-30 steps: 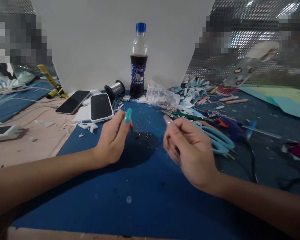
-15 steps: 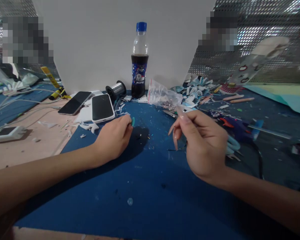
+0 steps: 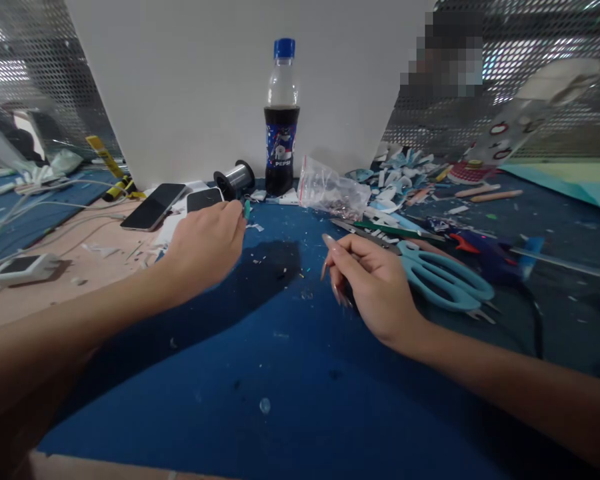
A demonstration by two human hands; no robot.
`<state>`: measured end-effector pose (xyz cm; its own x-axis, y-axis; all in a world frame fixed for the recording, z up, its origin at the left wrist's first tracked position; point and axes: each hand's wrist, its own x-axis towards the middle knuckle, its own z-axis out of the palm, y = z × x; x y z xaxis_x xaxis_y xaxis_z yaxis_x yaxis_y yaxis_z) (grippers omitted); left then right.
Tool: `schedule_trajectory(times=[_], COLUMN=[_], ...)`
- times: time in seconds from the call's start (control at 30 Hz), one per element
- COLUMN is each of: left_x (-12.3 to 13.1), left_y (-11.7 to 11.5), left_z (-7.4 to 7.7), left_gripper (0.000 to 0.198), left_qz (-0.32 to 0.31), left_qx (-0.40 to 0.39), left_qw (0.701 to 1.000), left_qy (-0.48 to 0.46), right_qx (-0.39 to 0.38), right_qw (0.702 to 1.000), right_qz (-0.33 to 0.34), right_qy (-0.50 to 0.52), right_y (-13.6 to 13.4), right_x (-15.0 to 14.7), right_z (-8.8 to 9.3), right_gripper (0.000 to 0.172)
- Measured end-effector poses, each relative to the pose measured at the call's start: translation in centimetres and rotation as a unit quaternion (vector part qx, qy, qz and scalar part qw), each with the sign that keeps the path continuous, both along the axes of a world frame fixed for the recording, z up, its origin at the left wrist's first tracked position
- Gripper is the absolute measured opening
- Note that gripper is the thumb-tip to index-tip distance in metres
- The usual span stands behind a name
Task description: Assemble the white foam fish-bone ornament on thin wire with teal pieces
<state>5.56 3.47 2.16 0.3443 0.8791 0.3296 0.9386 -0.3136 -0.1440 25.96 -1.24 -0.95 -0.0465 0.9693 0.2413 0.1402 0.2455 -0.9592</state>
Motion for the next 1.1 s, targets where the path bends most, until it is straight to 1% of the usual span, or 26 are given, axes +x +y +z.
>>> schedule_trajectory(times=[0.07,0.2,0.3,0.43,0.6,0.73,0.87,1.0,1.1], left_x=[-0.2,-0.1,0.0,0.1,0.7,1.2,1.4,1.4,1.2], left_y=[0.6,1.1,1.1,0.9,0.5,0.5,0.6,0.9,1.0], left_z=[-0.2,-1.4,-2.0,-2.5,-3.2,-3.2,-2.7,-2.6,-2.9], left_gripper=[0.026,0.026,0.025,0.023,0.025,0.025,0.019,0.018,0.018], left_qz=[-0.015,-0.061,-0.068,-0.063,-0.118,-0.142,-0.158,-0.191,-0.203], left_qx=[-0.018,-0.046,-0.067,-0.057,-0.041,-0.051,-0.083,-0.092,-0.076], left_qw=[1.0,0.997,0.995,0.996,0.992,0.985,0.977,0.969,0.971], left_qy=[-0.006,-0.017,-0.027,-0.033,0.014,0.082,0.116,0.127,0.105], right_qx=[-0.007,-0.034,-0.061,-0.071,-0.065,-0.07,-0.069,-0.067,-0.071], right_qw=[1.0,0.999,0.997,0.997,0.996,0.996,0.996,0.996,0.996], right_qz=[0.007,0.028,0.04,0.042,0.055,0.058,0.058,0.058,0.058], right_qy=[0.008,0.001,-0.004,-0.003,-0.014,-0.024,-0.028,-0.025,-0.018], right_y=[0.1,0.2,0.4,0.6,0.6,0.6,0.5,0.5,0.5], right_x=[0.0,0.1,0.1,0.0,0.0,-0.1,-0.1,-0.1,-0.1], right_z=[0.0,-0.1,0.0,0.2,0.1,0.1,0.2,0.2,0.2], right_gripper=[0.031,0.032,0.033,0.032,0.03,0.032,0.032,0.032,0.032])
